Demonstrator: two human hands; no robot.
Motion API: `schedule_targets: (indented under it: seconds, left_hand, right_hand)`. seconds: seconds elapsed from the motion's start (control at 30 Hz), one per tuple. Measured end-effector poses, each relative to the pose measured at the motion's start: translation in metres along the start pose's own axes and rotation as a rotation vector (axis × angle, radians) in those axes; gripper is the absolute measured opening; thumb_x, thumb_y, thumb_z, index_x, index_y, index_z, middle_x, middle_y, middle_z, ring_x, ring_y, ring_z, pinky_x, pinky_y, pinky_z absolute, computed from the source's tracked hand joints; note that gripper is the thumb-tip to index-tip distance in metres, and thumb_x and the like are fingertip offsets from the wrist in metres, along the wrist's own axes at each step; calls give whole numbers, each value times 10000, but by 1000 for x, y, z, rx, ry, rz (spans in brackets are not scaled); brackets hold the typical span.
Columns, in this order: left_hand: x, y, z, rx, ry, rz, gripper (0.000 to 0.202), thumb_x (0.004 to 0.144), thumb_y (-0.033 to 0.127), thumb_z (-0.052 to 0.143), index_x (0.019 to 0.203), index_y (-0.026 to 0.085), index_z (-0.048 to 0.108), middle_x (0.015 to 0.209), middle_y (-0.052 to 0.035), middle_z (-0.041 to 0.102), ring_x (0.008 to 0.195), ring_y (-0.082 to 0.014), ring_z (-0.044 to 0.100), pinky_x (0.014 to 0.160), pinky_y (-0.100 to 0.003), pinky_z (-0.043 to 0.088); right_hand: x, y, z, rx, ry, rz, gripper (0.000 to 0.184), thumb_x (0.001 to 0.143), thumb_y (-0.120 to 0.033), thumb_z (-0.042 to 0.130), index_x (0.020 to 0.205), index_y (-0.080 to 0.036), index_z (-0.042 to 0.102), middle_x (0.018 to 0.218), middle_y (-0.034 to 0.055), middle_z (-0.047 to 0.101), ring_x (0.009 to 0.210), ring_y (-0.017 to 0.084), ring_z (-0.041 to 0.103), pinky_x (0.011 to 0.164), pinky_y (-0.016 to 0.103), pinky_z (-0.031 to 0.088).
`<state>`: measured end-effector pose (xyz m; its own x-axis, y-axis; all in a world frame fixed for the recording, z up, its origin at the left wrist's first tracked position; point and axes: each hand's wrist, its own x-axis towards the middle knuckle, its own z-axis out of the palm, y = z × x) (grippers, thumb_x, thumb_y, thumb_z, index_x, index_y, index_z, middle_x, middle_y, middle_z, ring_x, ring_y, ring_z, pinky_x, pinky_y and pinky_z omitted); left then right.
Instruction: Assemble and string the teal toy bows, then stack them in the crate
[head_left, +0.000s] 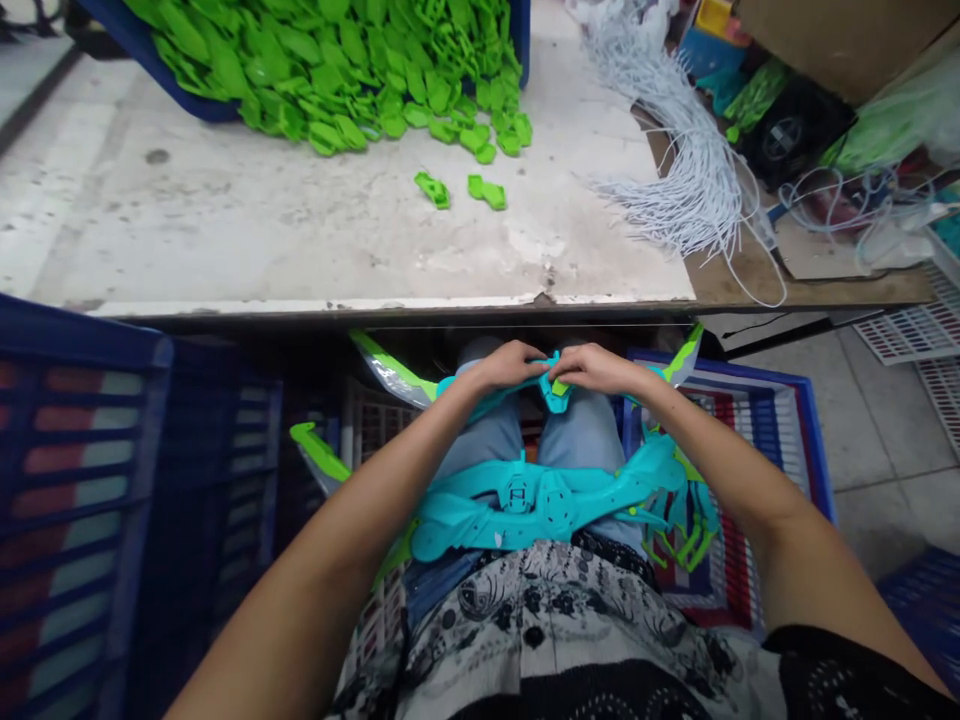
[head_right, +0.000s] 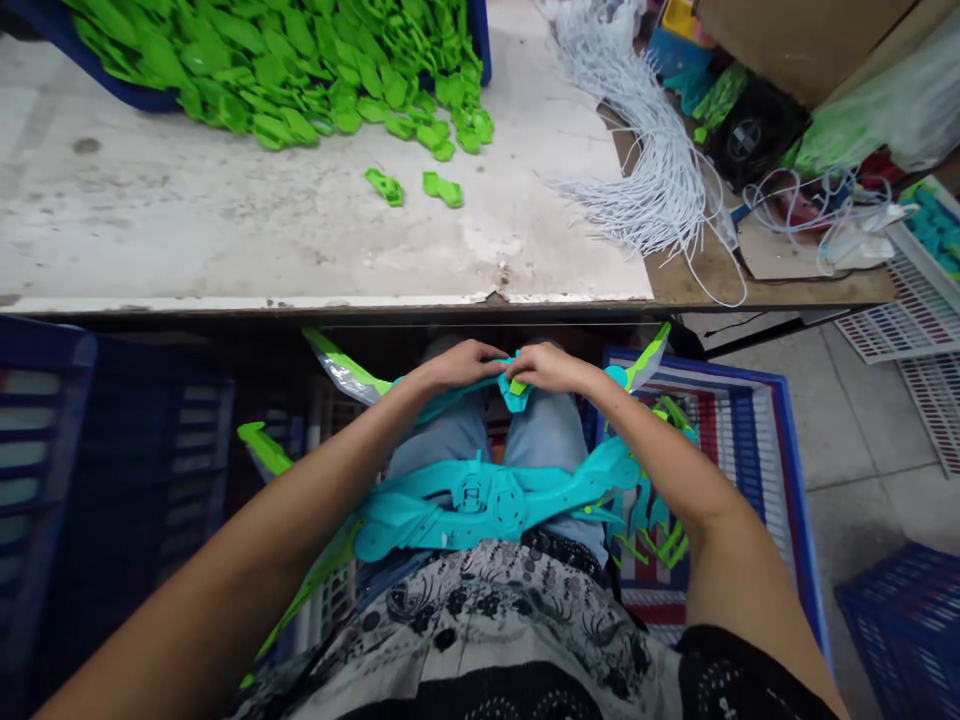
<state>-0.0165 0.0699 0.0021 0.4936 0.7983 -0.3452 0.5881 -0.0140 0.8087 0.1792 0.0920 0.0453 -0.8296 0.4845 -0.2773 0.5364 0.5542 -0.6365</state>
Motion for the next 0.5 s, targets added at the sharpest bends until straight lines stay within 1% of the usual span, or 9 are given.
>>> schedule_targets:
  seconds: [0.07,0.17,0.23,0.27,0.3,0.4,0.43,0.5]
  left_hand:
    - [0,0,1,9,9,3,421,828,378,521,1061,92,724,1043,-59,734,945,-245,643,821,-276,467]
    - [0,0,1,-3,13,11,400,810,340,519,1050,99,729,1017,-54,738,922,-245,640,803,-282,466]
    - [-2,0,0,-37,5,17,394,793,348,538,1048,116,730,1015,-45,739,930,-243,636,802,-283,465]
    - [-4,0,-1,-57,0,15,399,788,366,549,1047,124,730,1012,-41,739,931,-241,633,800,-282,465]
    - [-5,0,-2,-70,-7,9,409,782,387,558,1048,127,728,1005,-39,738,928,-240,632,793,-281,465]
    - [-7,1,-3,-85,-29,-15,441,762,407,579,1069,123,718,985,-36,733,926,-235,629,785,-269,460]
    - [-7,1,-2,-85,-30,-19,454,753,416,589,1077,123,714,993,-37,729,935,-235,628,790,-265,458]
    - [-5,2,-1,-80,-16,-22,497,722,466,627,1066,117,712,1004,-46,722,944,-237,625,798,-259,454]
  right_hand:
    - [3,-2,1,-25,30,27,207,807,-94,605,986,-150,691,896,44,663,818,161,603,745,257,437]
    - [5,-5,7,-70,49,44,202,778,-96,608,966,-149,658,903,43,632,815,160,580,740,256,427]
    - [3,-6,12,-86,63,40,187,776,-119,607,953,-159,652,961,59,609,862,170,574,769,268,433]
    - [0,-6,14,-98,91,58,198,776,-141,617,970,-164,651,1010,72,600,911,186,569,800,286,435]
    - [-2,-7,17,-116,130,99,232,774,-171,635,1006,-172,647,1066,86,591,970,209,559,838,314,434]
    - [-11,-10,27,-157,229,293,408,772,-283,685,1164,-199,610,1216,111,571,1130,288,501,936,419,398]
    - [-13,-11,30,-154,242,347,473,781,-308,684,1230,-206,580,1251,115,569,1169,304,482,960,442,383]
    - [-16,-12,37,-136,242,398,583,808,-329,659,1353,-202,492,1285,123,574,1228,312,453,1003,460,356]
